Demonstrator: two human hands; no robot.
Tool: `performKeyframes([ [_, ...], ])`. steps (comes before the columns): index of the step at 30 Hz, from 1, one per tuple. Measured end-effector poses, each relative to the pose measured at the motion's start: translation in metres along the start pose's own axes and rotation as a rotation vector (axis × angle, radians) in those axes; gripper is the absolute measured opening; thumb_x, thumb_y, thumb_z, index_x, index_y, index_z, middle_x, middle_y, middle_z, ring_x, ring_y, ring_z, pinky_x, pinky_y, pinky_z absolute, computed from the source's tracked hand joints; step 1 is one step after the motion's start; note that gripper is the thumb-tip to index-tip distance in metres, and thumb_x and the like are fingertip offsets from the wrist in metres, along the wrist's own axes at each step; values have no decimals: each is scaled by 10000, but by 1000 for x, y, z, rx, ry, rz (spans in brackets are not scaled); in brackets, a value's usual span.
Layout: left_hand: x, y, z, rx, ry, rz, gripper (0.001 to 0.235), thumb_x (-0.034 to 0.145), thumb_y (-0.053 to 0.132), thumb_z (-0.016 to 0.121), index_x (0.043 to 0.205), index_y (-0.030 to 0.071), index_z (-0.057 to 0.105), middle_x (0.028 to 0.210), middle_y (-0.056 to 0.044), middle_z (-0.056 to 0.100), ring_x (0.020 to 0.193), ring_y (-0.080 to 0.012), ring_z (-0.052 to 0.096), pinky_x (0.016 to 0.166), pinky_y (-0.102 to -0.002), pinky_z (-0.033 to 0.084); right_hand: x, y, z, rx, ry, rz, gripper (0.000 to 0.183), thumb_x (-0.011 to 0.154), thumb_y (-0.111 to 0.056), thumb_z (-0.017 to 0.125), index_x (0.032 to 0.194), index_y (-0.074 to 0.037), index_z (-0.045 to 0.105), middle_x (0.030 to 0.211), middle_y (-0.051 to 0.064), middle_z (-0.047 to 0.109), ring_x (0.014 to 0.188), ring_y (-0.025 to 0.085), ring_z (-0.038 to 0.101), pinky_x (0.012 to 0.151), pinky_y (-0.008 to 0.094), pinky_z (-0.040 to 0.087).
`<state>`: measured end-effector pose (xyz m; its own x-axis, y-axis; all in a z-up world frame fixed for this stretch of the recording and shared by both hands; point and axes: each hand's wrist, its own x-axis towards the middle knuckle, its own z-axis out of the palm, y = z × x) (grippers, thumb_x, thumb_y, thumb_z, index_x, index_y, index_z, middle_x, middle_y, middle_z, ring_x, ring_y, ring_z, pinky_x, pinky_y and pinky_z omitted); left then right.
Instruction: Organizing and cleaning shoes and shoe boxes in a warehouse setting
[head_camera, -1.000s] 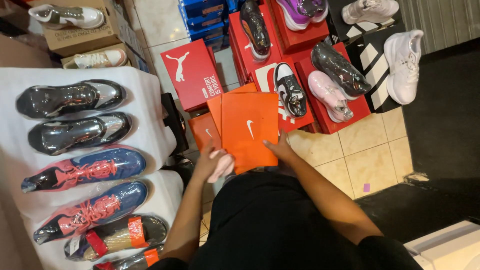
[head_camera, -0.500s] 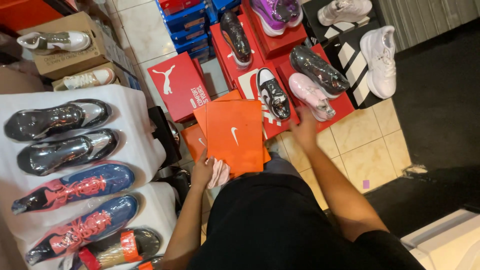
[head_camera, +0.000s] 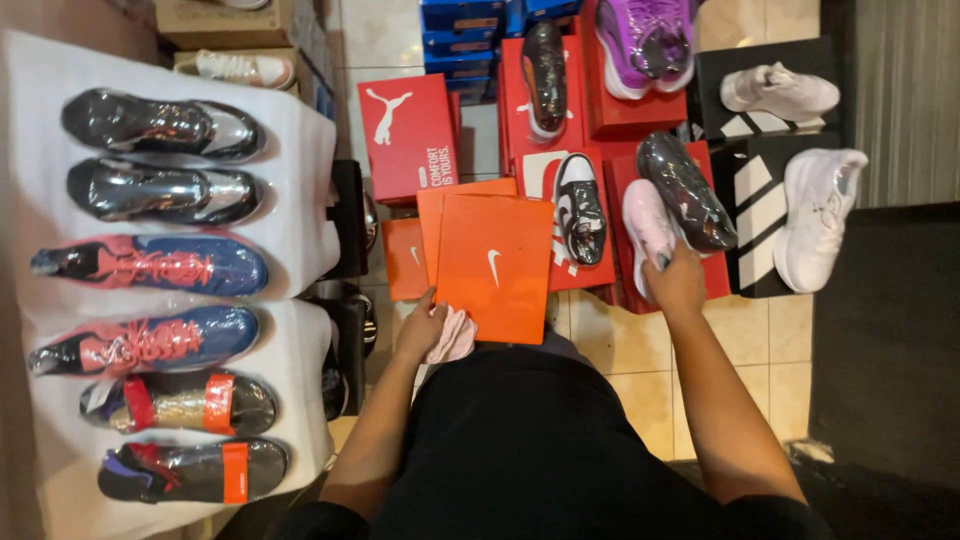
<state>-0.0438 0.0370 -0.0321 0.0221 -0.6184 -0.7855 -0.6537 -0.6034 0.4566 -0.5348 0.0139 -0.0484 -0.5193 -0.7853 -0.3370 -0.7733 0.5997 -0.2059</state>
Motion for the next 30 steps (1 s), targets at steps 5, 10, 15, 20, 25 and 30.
performKeyframes([
  [5, 20, -22, 11, -65, -22, 21, 631, 1023, 526, 463, 1575, 226, 399, 1453, -170, 581, 1366, -374, 518, 1130, -522, 414, -101, -95, -78, 173, 6, -97, 670, 864, -393, 741, 1362, -1, 523, 1228, 266, 555, 1176, 501, 586, 960, 619, 494],
  [10, 1, -3, -6, -102, -66, 82, 656, 1027, 449, 479, 1603, 177, 324, 1473, -256, 530, 1391, -437, 465, 1165, -550, 370, -165, -174, -56, 174, -37, -168, 696, 842, -439, 765, 1337, -30, 495, 1164, 209, 554, 1111, 461, 631, 947, 593, 523],
  [15, -4, 10, -18, 18, -136, 106, 643, 1043, 442, 423, 1626, 227, 258, 1468, -258, 535, 1412, -453, 439, 1165, -550, 370, -182, -239, 8, -82, -271, -232, 646, 855, -478, 684, 1277, -55, 438, 1249, 204, 541, 1062, 495, 673, 942, 586, 548],
  [20, -16, 26, -36, 90, -179, 122, 661, 1049, 440, 404, 1643, 251, 185, 1469, -281, 525, 1417, -473, 425, 1165, -559, 360, -192, -265, 20, -55, -430, -128, 736, 801, -558, 723, 1222, -74, 362, 1257, 238, 564, 1104, 511, 654, 964, 588, 521],
  [25, -7, 22, -41, 138, -215, 152, 666, 1048, 445, 401, 1646, 252, 177, 1437, -295, 550, 1399, -484, 444, 1144, -560, 380, -202, -272, -16, 106, -517, -53, 924, 797, -752, 637, 1296, -27, 357, 1295, 311, 590, 1225, 516, 596, 1062, 591, 451],
  [30, 36, 5, -44, 172, -236, 188, 678, 986, 556, 465, 1574, 227, 393, 1454, -211, 569, 1394, -422, 479, 1128, -545, 403, -171, -228, 9, 347, -213, -76, 618, 932, -611, 648, 1321, -148, 518, 1282, 166, 617, 1286, 361, 568, 1089, 471, 440],
])
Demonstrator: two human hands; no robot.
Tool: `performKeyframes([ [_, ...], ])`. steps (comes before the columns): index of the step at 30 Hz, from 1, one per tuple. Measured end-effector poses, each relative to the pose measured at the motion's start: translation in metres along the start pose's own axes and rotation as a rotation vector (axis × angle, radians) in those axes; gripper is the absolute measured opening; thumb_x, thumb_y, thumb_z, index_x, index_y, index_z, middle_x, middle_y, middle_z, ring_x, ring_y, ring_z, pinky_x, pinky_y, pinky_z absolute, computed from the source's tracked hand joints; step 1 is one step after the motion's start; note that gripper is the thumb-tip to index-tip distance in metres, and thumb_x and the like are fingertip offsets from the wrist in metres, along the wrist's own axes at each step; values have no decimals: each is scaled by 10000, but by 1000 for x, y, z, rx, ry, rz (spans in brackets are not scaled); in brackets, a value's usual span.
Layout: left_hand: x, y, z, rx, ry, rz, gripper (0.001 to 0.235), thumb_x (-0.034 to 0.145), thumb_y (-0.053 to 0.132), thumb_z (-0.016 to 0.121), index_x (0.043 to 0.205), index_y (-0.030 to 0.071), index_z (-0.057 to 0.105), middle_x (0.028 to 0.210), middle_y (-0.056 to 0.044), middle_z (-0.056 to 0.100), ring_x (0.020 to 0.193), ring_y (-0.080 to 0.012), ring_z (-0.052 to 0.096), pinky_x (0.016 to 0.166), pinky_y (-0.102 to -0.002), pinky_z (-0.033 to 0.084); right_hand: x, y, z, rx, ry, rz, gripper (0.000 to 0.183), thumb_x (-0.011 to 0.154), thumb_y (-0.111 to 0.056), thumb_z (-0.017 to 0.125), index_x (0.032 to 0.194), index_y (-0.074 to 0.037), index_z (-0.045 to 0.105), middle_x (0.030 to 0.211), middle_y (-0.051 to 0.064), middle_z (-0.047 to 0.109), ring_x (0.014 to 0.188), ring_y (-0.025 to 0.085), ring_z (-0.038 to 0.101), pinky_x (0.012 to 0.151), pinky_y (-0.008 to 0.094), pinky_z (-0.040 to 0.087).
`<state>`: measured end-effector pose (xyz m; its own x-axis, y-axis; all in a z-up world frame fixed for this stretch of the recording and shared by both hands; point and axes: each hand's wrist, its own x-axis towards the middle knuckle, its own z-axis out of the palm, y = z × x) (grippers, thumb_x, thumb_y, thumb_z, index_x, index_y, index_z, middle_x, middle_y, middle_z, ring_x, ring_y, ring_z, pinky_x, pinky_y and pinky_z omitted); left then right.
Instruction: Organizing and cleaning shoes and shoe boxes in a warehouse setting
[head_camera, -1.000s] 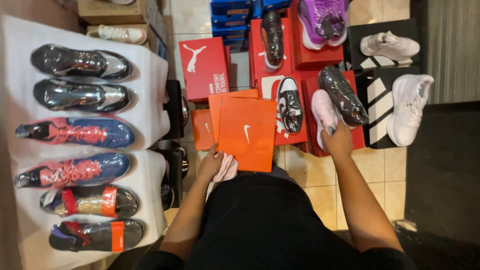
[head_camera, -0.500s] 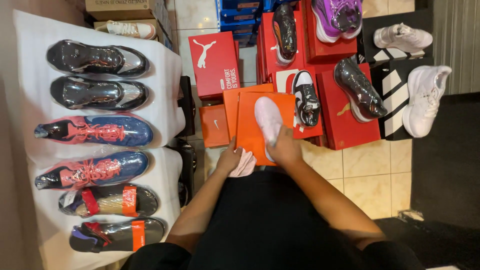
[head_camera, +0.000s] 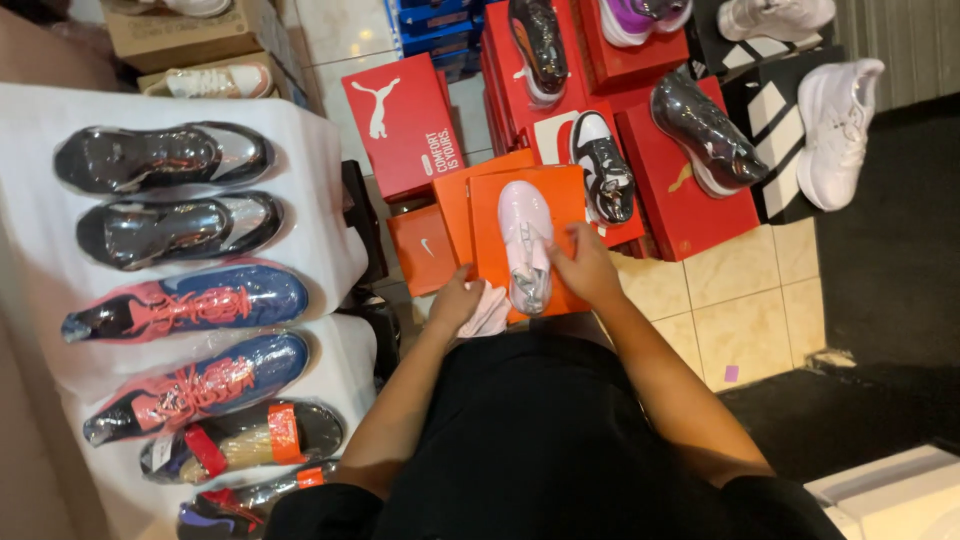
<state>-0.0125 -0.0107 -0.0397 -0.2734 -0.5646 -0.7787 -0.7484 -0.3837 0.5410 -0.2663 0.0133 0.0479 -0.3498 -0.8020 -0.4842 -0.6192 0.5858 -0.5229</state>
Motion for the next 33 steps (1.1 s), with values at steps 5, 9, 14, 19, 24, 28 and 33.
performKeyframes([
  [5, -10, 31, -15, -12, -32, -27, 904, 945, 771, 388, 1618, 176, 282, 1509, -261, 490, 1433, -450, 415, 1164, -579, 336, 7, 11, 2, 424, 116, 78, 995, 908, -486, 734, 1565, -3, 164, 1579, 352, 219, 1499, 474, 217, 1257, 530, 170],
  [9, -7, 38, -6, 6, -27, -47, 972, 916, 755, 476, 1647, 193, 170, 1499, -305, 484, 1431, -456, 424, 1157, -568, 349, 42, 69, 47, 320, -121, 301, 978, 876, -584, 711, 1601, -208, 171, 1516, 284, 444, 1432, 383, 423, 1207, 495, 333],
  [14, 2, 36, -5, 26, -35, -79, 979, 905, 770, 487, 1639, 187, 205, 1481, -306, 504, 1423, -444, 440, 1152, -553, 369, 44, 73, 52, 419, -87, 283, 861, 858, -473, 757, 1525, -158, 313, 1418, 275, 546, 1359, 379, 510, 1142, 494, 408],
  [19, 18, 26, 2, -6, -53, -98, 1031, 876, 784, 540, 1643, 182, 205, 1503, -289, 491, 1431, -434, 429, 1172, -548, 351, 27, 49, 36, 701, -40, 225, 858, 809, -291, 850, 1509, -73, 403, 1384, 289, 565, 1338, 398, 527, 1103, 495, 438],
  [24, 19, 25, 3, -60, -36, -107, 1008, 864, 740, 609, 1617, 145, 298, 1517, -249, 494, 1458, -399, 398, 1197, -521, 326, 25, 53, 29, 622, -120, 102, 805, 882, -316, 794, 1549, -105, 396, 1481, 250, 510, 1396, 402, 460, 1157, 529, 383],
  [28, -4, 52, 4, -88, -10, -95, 1009, 850, 713, 661, 1597, 110, 348, 1516, -260, 486, 1447, -414, 404, 1191, -520, 330, 30, 84, 16, 588, -144, 107, 794, 884, -390, 790, 1544, -170, 405, 1492, 188, 504, 1379, 376, 477, 1159, 535, 389],
  [33, -49, 147, 17, -186, -11, -68, 957, 881, 591, 665, 1572, 15, 339, 1514, -298, 462, 1452, -419, 387, 1198, -533, 312, 21, 82, -65, 509, -147, 163, 820, 852, -490, 794, 1530, -186, 447, 1449, 182, 556, 1362, 370, 506, 1143, 532, 401],
])
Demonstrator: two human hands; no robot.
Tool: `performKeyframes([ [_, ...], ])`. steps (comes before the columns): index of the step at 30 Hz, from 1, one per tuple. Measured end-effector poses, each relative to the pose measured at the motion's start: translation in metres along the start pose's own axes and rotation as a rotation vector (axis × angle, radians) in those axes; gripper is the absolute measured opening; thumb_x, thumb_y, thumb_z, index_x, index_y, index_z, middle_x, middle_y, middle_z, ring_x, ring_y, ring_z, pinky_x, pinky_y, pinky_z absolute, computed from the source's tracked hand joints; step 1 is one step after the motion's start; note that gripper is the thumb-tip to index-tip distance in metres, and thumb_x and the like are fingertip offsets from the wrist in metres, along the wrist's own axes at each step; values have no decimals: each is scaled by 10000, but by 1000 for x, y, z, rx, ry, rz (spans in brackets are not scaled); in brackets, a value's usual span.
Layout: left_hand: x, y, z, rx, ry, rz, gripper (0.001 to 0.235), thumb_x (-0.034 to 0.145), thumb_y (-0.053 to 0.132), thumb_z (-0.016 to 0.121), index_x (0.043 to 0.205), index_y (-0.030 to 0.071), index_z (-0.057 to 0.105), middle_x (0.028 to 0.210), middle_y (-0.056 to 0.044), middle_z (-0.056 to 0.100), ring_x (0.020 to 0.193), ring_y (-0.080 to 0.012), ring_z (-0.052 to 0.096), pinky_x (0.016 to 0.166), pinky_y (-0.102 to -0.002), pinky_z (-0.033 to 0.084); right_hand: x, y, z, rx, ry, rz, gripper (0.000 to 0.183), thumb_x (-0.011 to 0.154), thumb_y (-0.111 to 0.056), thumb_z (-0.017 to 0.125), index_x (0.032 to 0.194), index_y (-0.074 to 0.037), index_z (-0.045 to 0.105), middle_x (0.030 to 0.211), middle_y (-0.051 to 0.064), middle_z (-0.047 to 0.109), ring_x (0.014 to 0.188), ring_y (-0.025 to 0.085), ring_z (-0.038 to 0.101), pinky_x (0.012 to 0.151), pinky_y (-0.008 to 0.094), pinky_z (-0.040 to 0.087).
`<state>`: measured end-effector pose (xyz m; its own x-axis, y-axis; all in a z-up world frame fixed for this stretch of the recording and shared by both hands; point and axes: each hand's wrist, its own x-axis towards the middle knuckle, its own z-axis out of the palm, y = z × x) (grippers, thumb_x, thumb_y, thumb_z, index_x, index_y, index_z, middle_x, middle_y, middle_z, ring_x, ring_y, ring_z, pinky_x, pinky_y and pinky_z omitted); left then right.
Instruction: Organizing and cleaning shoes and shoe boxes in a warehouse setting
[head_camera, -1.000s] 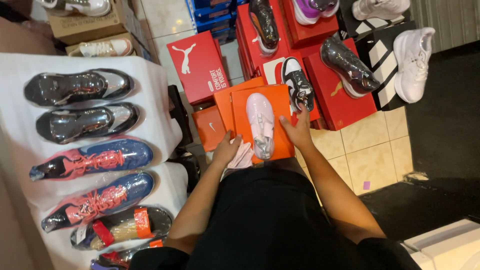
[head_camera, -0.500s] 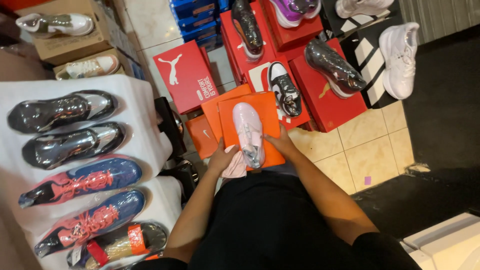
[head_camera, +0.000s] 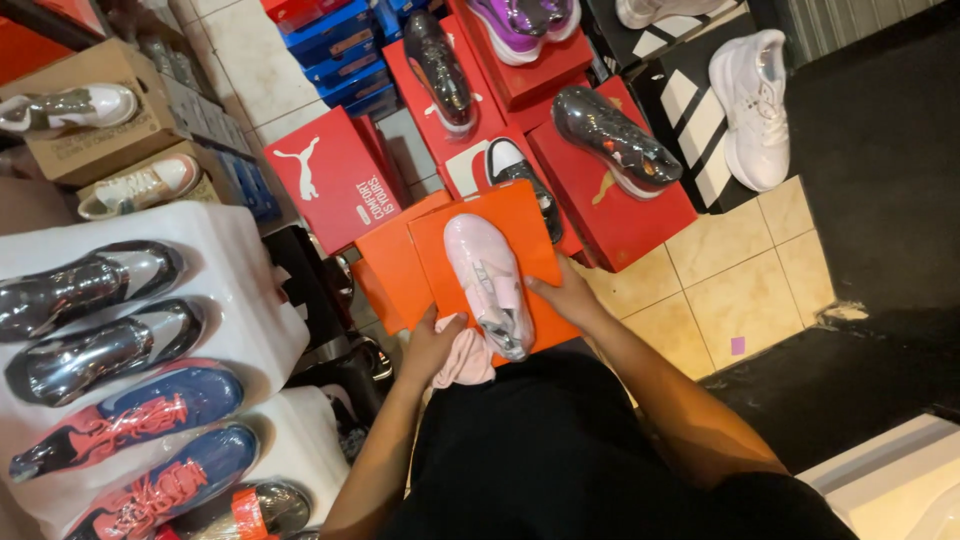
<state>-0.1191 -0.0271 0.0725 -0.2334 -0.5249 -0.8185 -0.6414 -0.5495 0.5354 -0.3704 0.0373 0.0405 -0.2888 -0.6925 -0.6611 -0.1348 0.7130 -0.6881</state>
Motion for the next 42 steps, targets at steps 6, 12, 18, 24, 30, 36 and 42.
performKeyframes([
  [6, -4, 63, 51, 74, -37, 51, 991, 871, 621, 656, 1554, -20, 335, 1468, -338, 480, 1422, -449, 414, 1185, -551, 331, -6, -23, -90, -68, 49, 5, 749, 849, -378, 779, 1503, -161, 485, 1400, 204, 591, 1346, 372, 523, 1136, 511, 406],
  [12, 42, 92, 124, 30, -132, 10, 1050, 867, 637, 635, 1589, -17, 245, 1498, -332, 452, 1445, -436, 390, 1204, -549, 301, 18, -25, -157, 27, -6, -64, 645, 873, -258, 726, 1462, -112, 505, 1364, 220, 598, 1322, 372, 535, 1101, 503, 420],
  [18, 49, 104, 150, -37, -51, -41, 1046, 870, 665, 623, 1591, -3, 264, 1507, -309, 458, 1448, -421, 396, 1198, -544, 303, 84, 15, -186, -53, -115, -82, 661, 882, -286, 704, 1493, -152, 491, 1399, 216, 577, 1338, 357, 523, 1127, 499, 409],
  [24, 32, 151, 147, -107, -2, -44, 972, 885, 598, 597, 1601, 32, 264, 1528, -279, 451, 1462, -406, 382, 1206, -529, 303, 116, 20, -196, -56, -103, -120, 649, 914, -252, 674, 1511, -115, 458, 1440, 236, 543, 1377, 365, 482, 1159, 496, 374],
  [30, 82, 124, 160, -138, 58, -16, 938, 903, 586, 605, 1596, 39, 290, 1529, -270, 460, 1459, -407, 390, 1205, -530, 304, 116, 12, -215, -193, -98, -63, 577, 1020, -327, 578, 1532, -98, 440, 1476, 236, 520, 1409, 380, 446, 1171, 513, 345],
  [36, 63, 130, 159, -250, 54, 20, 944, 884, 598, 635, 1603, 92, 291, 1538, -251, 457, 1457, -404, 391, 1201, -523, 320, 106, 0, -239, -482, -65, -12, 507, 1059, -418, 442, 1539, -253, 452, 1438, 178, 581, 1367, 388, 495, 1169, 514, 363],
  [42, 62, 104, 149, -337, 56, 85, 808, 932, 549, 613, 1546, 67, 408, 1508, -310, 464, 1446, -460, 387, 1203, -545, 317, 80, -55, -234, -638, -12, -117, 446, 1062, -448, 411, 1462, -297, 538, 1394, 171, 611, 1313, 404, 530, 1139, 522, 385],
])
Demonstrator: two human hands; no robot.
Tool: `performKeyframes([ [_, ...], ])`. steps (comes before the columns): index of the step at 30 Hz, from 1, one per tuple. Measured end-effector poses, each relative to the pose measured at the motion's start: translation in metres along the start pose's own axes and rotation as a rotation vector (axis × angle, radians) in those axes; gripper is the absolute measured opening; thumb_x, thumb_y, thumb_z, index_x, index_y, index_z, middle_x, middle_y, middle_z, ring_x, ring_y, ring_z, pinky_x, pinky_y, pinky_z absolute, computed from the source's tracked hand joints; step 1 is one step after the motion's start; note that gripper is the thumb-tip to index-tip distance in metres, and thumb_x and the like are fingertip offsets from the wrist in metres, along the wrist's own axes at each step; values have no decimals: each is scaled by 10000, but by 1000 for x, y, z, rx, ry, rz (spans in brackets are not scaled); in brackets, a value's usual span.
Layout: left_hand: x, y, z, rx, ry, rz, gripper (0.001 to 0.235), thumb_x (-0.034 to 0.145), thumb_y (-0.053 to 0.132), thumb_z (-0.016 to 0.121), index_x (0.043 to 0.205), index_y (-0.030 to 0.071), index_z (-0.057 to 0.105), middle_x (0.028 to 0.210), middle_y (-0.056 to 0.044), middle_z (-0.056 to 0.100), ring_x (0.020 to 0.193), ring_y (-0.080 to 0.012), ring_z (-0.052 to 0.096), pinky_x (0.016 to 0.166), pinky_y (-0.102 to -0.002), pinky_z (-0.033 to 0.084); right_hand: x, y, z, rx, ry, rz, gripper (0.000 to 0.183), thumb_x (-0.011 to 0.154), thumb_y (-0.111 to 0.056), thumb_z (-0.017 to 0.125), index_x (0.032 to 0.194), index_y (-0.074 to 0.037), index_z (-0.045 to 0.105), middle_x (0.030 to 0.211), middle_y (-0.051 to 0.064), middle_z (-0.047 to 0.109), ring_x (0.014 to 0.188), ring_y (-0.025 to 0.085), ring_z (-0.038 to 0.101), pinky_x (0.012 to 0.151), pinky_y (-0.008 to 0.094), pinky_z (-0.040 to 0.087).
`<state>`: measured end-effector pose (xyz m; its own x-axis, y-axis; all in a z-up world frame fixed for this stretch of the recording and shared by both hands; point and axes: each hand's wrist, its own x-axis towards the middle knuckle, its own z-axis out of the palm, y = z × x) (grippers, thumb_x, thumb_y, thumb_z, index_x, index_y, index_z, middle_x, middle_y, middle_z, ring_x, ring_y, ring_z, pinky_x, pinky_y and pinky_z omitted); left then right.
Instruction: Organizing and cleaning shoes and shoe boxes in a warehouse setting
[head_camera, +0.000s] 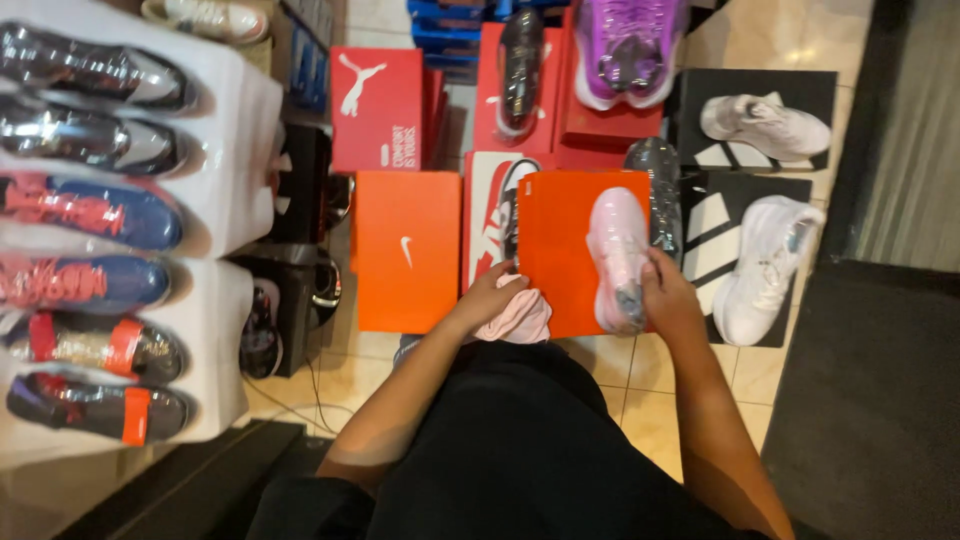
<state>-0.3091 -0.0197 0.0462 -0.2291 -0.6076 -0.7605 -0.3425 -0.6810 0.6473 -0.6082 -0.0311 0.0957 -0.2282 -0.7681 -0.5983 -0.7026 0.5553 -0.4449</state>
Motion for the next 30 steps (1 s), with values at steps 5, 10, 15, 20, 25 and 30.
performKeyframes([
  [5, -39, -5, -33, -94, 56, 14, 714, 947, 492, 609, 1492, 47, 486, 1457, -344, 497, 1418, -478, 417, 1180, -546, 347, 21, 10, 5, -115, 32, 107, 567, 1017, -629, 427, 1492, -325, 489, 1416, 164, 584, 1327, 385, 512, 1134, 516, 377],
  [10, -37, -85, -84, -220, 172, 14, 716, 917, 591, 653, 1435, 104, 566, 1393, -315, 564, 1384, -448, 471, 1147, -543, 387, 33, -5, 10, -146, 112, 28, 606, 1042, -471, 557, 1527, -115, 488, 1415, 318, 545, 1314, 484, 493, 1096, 572, 377],
  [15, -43, -151, -144, -387, 331, 49, 553, 902, 395, 621, 1310, 22, 610, 1295, -121, 656, 1174, -203, 630, 991, -271, 497, -1, -50, 5, -27, 199, 154, 618, 1093, -331, 487, 1588, -30, 272, 1492, 320, 410, 1245, 511, 488, 963, 567, 443],
  [20, -66, -166, -204, -427, 380, 28, 535, 904, 437, 582, 1303, 85, 631, 1221, -111, 689, 1121, -231, 652, 969, -310, 500, -23, -104, 30, -60, 440, -297, 504, 1114, -53, 585, 1496, 168, 341, 1322, 401, 502, 870, 359, 516, 700, 431, 409],
  [25, -46, -182, -226, -923, 492, 211, 376, 1007, 287, 512, 1244, 17, 624, 1027, -72, 631, 933, -147, 570, 864, -249, 451, -53, -233, 203, 61, 245, -781, 383, 978, 17, 577, 1345, 107, 514, 1353, 240, 549, 1251, 352, 521, 1117, 442, 399],
  [30, -4, -199, -247, -1483, 291, -25, 729, 1040, 653, 338, 1502, 113, 503, 1560, -194, 449, 1457, -345, 397, 1237, -464, 246, -50, -356, 388, -137, -535, -1058, 963, 870, -682, 559, 1531, -15, 349, 1472, 387, 357, 1260, 629, 434, 1028, 667, 425],
])
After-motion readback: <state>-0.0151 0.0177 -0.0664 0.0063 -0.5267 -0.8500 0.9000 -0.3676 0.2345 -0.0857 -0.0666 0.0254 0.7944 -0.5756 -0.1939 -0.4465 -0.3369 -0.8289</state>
